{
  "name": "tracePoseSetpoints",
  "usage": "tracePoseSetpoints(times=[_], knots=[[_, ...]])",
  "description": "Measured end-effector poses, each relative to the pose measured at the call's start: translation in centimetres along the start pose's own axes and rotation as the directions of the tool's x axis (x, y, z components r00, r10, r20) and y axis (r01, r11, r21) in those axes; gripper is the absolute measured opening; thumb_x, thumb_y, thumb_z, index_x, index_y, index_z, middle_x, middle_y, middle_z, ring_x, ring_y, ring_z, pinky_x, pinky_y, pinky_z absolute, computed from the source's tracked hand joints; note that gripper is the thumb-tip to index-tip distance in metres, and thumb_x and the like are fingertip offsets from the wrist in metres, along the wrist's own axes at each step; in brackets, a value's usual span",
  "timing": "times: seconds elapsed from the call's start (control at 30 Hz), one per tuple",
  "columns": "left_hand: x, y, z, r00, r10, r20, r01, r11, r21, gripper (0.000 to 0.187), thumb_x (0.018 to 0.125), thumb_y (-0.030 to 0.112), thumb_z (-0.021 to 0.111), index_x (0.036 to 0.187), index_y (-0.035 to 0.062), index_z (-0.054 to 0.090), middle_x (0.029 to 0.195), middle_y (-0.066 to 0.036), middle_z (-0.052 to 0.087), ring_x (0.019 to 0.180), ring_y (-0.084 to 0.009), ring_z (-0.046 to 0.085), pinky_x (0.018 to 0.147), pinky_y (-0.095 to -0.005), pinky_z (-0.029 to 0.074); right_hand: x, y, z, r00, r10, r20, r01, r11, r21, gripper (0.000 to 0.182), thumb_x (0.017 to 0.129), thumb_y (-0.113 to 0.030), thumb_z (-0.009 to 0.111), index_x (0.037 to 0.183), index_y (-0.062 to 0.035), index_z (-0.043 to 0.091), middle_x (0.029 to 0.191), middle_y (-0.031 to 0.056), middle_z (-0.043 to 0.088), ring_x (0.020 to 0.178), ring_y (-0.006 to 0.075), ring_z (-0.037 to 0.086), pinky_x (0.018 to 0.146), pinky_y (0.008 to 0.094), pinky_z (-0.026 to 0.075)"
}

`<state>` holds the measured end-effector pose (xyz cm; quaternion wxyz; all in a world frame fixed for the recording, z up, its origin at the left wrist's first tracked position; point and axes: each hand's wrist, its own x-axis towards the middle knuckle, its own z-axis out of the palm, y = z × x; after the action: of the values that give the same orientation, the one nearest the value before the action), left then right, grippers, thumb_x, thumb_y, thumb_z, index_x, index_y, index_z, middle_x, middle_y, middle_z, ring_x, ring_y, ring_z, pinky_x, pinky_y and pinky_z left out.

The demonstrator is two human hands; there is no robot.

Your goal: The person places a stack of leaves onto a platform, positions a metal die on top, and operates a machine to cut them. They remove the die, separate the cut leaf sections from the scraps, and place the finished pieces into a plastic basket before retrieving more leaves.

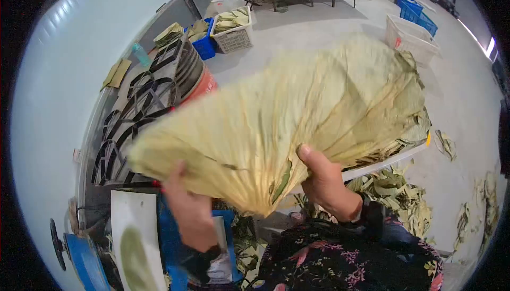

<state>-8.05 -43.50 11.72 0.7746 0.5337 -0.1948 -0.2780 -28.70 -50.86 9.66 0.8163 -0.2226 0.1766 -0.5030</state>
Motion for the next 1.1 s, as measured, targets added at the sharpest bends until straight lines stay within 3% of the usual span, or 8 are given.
tracePoseSetpoints(times=[0.1, 0.13, 0.23, 0.3, 0.7, 0.93, 1.0, 1.1], knots=[[-2.6, 6.1, -0.3, 0.844, 0.521, 0.13, -0.532, 0.781, 0.327, 0.027, 0.086, 0.017, 0.049, 0.109, 0.0034, 0.051, 0.106, -0.011, 0.055, 0.096, -0.0206, 0.056, 0.083, -0.0375, 0.048, 0.8, -0.6, 4.0, 0.959, 0.151, 0.242, -0.184, 0.975, 0.121, 0.042, 0.082, -0.01, 0.059, 0.121, 0.0004, 0.046, 0.119, 0.0112, 0.054, 0.108, 0.0217, 0.053, 0.095, 0.0349, 0.04], [-1.8, 8.5, -3.4, 0.963, 0.251, 0.101, -0.223, 0.948, -0.229, 0.029, 0.088, 0.026, 0.048, 0.101, 0.0008, 0.053, 0.101, -0.011, 0.057, 0.094, -0.0213, 0.056, 0.083, -0.0373, 0.048, 1.3, 0.3, 4.7, 0.956, 0.158, 0.248, -0.195, 0.972, 0.129, 0.042, 0.082, -0.01, 0.059, 0.121, 0.0004, 0.046, 0.119, 0.0112, 0.054, 0.108, 0.0217, 0.053, 0.095, 0.0349, 0.04], [-4.5, 10.3, -3.9, 0.903, 0.416, -0.111, -0.417, 0.909, 0.013, 0.041, 0.088, 0.034, 0.046, 0.106, -0.002, 0.054, 0.112, -0.016, 0.054, 0.103, -0.0265, 0.053, 0.089, -0.0401, 0.045, 3.2, 4.6, 6.1, 0.822, 0.136, 0.553, -0.231, 0.967, 0.107, 0.048, 0.083, -0.016, 0.06, 0.126, -0.0009, 0.043, 0.124, 0.0115, 0.051, 0.113, 0.0231, 0.05, 0.099, 0.0379, 0.038], [-5.2, 8.5, -8.6, 0.593, 0.706, -0.388, -0.681, 0.696, 0.225, 0.05, 0.09, 0.038, 0.041, 0.121, -0.0001, 0.048, 0.124, -0.019, 0.048, 0.113, -0.0343, 0.049, 0.096, -0.0482, 0.04, 4.6, 8.0, 6.9, 0.676, 0.109, 0.728, -0.535, 0.752, 0.385, 0.057, 0.083, -0.022, 0.062, 0.131, -0.0026, 0.038, 0.129, 0.0111, 0.048, 0.118, 0.0243, 0.046, 0.102, 0.041, 0.035], [-14.4, 10.1, -26.4, 0.363, 0.695, -0.621, -0.408, 0.718, 0.564, 0.046, 0.089, 0.031, 0.047, 0.118, -0.0034, 0.046, 0.122, -0.017, 0.05, 0.111, -0.0274, 0.05, 0.095, -0.044, 0.041, -0.4, 29.6, 14.7, 0.594, 0.7, 0.397, -0.745, 0.664, -0.056, 0.058, 0.08, -0.028, 0.063, 0.129, -0.0061, 0.041, 0.127, 0.0109, 0.049, 0.117, 0.0277, 0.046, 0.101, 0.043, 0.034], [-22.4, 11.9, -38.1, 0.238, 0.765, -0.599, -0.691, 0.567, 0.449, 0.052, 0.082, 0.03, 0.057, 0.126, 0.0048, 0.046, 0.131, -0.012, 0.044, 0.121, -0.0266, 0.04, 0.103, -0.045, 0.03, -4.5, 38.1, 18.7, 0.62, 0.715, 0.323, -0.689, 0.693, -0.211, 0.055, 0.078, -0.023, 0.065, 0.127, -0.0059, 0.043, 0.122, 0.0084, 0.053, 0.112, 0.0271, 0.049, 0.098, 0.0428, 0.037], [-26.8, 12.8, -42.5, 0.485, 0.739, -0.468, -0.86, 0.306, -0.408, 0.062, 0.078, 0.033, 0.061, 0.131, 0.0099, 0.042, 0.136, -0.008, 0.041, 0.126, -0.0288, 0.034, 0.108, -0.0504, 0.019, -4.8, 40.5, 20.0, 0.64, 0.64, 0.426, -0.599, 0.762, -0.245, 0.056, 0.079, -0.021, 0.063, 0.128, -0.0032, 0.042, 0.123, 0.0102, 0.052, 0.112, 0.0274, 0.049, 0.098, 0.0418, 0.038], [-32.4, 13.5, -42.2, 0.507, 0.764, -0.398, -0.86, 0.423, -0.285, 0.09, 0.072, 0.065, 0.056, 0.136, 0.0065, 0.033, 0.142, -0.01, 0.03, 0.13, -0.0255, 0.026, 0.109, -0.0468, 0.018, -2.9, 39.3, 20.7, 0.63, 0.626, 0.459, -0.565, 0.776, -0.281, 0.054, 0.081, -0.018, 0.061, 0.127, 0.0019, 0.041, 0.121, 0.0128, 0.053, 0.108, 0.0283, 0.052, 0.095, 0.0396, 0.041]])
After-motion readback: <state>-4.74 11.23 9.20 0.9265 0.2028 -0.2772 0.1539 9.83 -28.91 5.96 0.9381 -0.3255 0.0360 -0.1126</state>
